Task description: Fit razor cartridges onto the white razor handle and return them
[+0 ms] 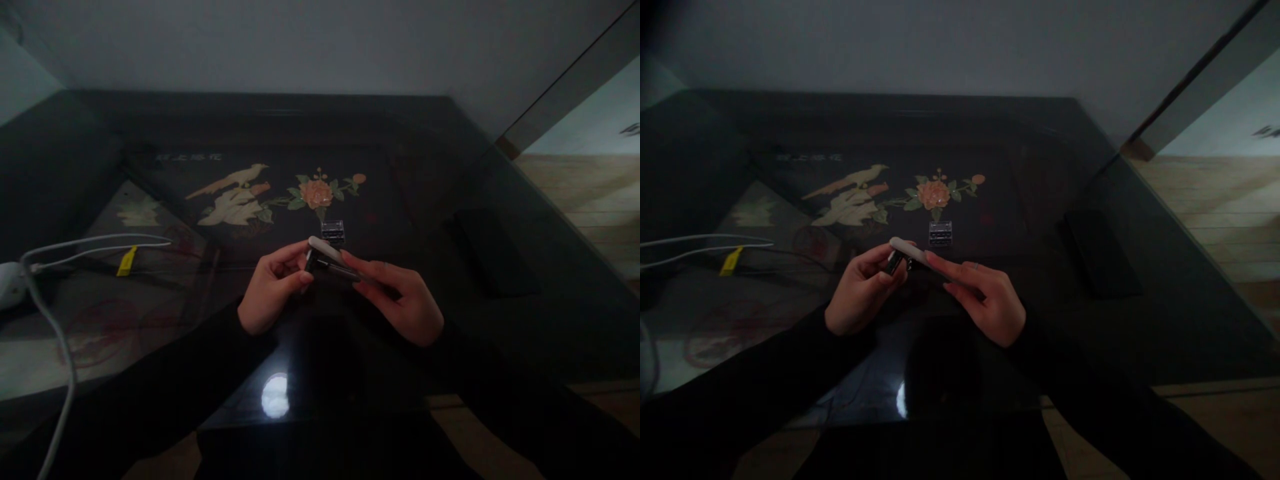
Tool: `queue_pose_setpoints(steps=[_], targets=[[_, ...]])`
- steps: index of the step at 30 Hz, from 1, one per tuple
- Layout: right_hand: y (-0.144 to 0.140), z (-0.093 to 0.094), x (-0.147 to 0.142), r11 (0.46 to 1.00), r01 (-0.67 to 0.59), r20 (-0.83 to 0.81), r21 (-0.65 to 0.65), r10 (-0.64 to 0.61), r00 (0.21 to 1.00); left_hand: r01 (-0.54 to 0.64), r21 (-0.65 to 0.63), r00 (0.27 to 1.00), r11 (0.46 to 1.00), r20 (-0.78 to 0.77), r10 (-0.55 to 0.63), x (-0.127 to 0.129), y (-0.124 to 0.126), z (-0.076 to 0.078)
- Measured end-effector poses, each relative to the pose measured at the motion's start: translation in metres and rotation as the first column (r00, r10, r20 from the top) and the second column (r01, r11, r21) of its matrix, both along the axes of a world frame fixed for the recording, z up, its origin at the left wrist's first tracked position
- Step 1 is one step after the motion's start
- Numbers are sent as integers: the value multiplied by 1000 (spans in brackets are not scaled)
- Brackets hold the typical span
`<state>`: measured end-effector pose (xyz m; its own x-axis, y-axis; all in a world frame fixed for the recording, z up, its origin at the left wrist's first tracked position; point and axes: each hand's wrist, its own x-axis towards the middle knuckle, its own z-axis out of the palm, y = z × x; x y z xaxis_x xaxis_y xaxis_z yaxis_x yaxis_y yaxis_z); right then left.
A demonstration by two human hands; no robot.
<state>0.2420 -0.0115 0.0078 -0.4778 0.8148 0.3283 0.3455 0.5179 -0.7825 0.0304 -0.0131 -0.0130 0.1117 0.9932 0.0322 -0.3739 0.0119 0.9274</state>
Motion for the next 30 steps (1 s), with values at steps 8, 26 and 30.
queue_pose_setpoints(steps=[8, 26, 30], targets=[[-1, -2, 1, 1000, 11, -1, -17, -11, 1000, 3, 5, 1000, 1000, 6, -3, 0, 0, 0], [-3, -1, 1, 999, -47, -12, -4, 47, 999, -22, -8, 999, 1000, -40, 22, 1, 0, 2], [0, -2, 2, 1000, 18, -4, -19, -18, 1000, -20, -10, 1000, 1000, -15, 20, 0, 0, -2]])
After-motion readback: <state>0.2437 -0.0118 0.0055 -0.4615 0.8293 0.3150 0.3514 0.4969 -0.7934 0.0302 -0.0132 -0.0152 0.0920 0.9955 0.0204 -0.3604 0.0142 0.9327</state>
